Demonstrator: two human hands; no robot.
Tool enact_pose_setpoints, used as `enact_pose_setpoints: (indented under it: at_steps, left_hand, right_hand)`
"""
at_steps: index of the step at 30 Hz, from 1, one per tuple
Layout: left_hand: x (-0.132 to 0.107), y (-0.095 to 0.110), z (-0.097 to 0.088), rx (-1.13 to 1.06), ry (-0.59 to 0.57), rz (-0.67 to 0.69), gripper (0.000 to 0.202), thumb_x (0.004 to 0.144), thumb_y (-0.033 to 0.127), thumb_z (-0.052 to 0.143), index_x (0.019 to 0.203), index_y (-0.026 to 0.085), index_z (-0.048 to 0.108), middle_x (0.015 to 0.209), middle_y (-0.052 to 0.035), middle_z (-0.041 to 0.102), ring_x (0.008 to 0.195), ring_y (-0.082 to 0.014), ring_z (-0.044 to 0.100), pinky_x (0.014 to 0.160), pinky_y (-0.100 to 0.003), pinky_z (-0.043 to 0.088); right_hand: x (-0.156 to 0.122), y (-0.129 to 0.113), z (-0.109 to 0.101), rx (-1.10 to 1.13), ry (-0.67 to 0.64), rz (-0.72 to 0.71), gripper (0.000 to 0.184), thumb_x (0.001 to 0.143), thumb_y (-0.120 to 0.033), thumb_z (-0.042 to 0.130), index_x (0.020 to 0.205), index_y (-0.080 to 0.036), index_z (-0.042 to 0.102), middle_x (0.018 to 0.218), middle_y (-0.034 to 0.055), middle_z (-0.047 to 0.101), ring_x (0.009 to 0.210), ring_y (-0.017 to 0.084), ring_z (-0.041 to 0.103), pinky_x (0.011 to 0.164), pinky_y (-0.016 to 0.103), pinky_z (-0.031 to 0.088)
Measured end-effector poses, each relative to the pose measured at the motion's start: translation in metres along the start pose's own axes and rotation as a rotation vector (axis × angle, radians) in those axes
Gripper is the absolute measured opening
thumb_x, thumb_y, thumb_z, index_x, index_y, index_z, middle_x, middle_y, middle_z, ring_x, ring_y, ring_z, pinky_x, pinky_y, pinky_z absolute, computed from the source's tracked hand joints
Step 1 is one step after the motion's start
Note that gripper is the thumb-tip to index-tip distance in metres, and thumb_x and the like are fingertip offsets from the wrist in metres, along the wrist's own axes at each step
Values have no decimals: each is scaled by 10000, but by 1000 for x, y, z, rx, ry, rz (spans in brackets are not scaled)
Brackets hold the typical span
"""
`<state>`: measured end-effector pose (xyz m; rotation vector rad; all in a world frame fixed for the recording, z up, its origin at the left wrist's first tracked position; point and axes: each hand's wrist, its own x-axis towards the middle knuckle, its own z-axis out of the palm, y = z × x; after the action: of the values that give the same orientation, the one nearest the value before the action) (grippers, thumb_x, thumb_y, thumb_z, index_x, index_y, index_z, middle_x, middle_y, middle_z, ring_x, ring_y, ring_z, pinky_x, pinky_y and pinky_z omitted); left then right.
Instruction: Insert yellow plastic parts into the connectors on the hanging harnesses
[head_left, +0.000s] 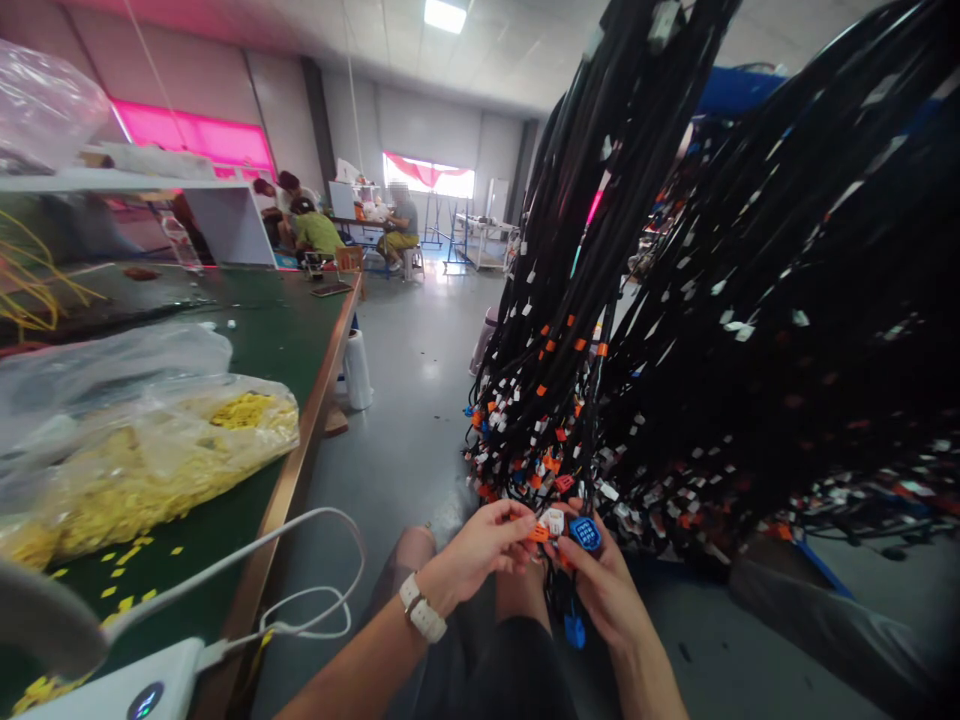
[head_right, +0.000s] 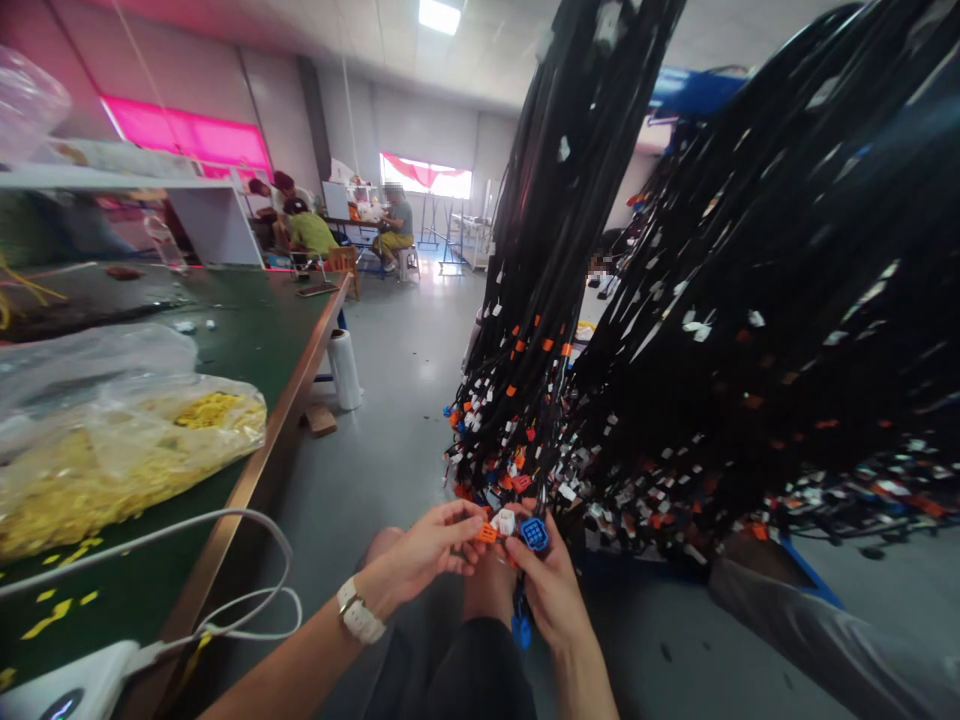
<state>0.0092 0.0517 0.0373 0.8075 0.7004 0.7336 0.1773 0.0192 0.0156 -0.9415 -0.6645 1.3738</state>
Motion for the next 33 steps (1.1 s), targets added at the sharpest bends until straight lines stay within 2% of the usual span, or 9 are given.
enact_pose_setpoints:
  at_steps: [3,8,11,14,16,21,27,30,33]
  left_hand:
    - [3,-4,-2,-1,16,-4,372,677,404,690,893,131,557,676,-18,586,561,-81,528,543,-202,402]
    - [6,-11,-4,79,0,-44,286,747,405,576,811,127,566,676,-26,594,546,-83,532,537,-212,405]
    - [5,-18,-3,329,-154,-82,269,673,333,664,823,120,597,708,-21,607,554,-77,532,542,-209,413]
    - [5,-32,0,406,-371,-140,534,542,322,784,996,160,555,701,12,602,558,-90,542,540,-225,436]
    - [5,-40,3,373,-413,-136,628,479,361,819,1000,168,529,665,27,587,558,-96,545,544,-232,442]
    - [2,-33,7,296,-336,-71,470,523,425,783,815,135,555,639,2,584,528,-90,534,560,-240,437]
    - [0,0,-4,270,-61,89,221,665,223,640,853,109,622,701,-2,574,563,-75,494,574,-214,416]
    - [5,3,-7,310,83,191,253,672,178,614,912,100,640,774,-30,607,613,-91,502,596,-216,412]
    - [8,1,-6,381,139,335,245,697,183,614,928,109,653,841,-58,644,742,-141,552,692,-244,433]
  right_hand:
    - [0,1,-4,81,-11,27,541,620,-138,763,1103,-301,579,1129,21,642,1030,222,592,816,365,514]
    - [7,2,-4,264,27,61,416,589,-167,733,975,-293,643,1031,29,691,928,254,636,739,398,533]
    - [13,2,-4,341,36,60,380,563,-167,712,925,-267,658,982,31,704,911,266,638,779,432,519]
    - [14,3,-3,337,36,20,343,596,-182,683,929,-255,654,978,28,702,954,264,621,836,450,493]
    - [12,3,-1,306,23,-4,328,627,-204,668,949,-264,647,993,24,696,988,264,606,847,456,485]
    - [2,-2,3,197,-24,-16,289,700,-251,643,985,-299,643,1024,27,688,1007,272,599,832,463,486]
    - [-4,-8,-3,88,53,-15,420,646,-225,716,1047,-315,628,1090,25,669,1059,258,578,844,414,490]
    - [-5,-6,-3,95,44,-33,476,642,-199,730,1080,-330,602,1151,12,643,1067,226,572,854,378,479]
    - [-3,-2,1,63,50,-42,486,638,-192,740,1079,-326,586,1132,-1,650,1003,198,596,821,339,482]
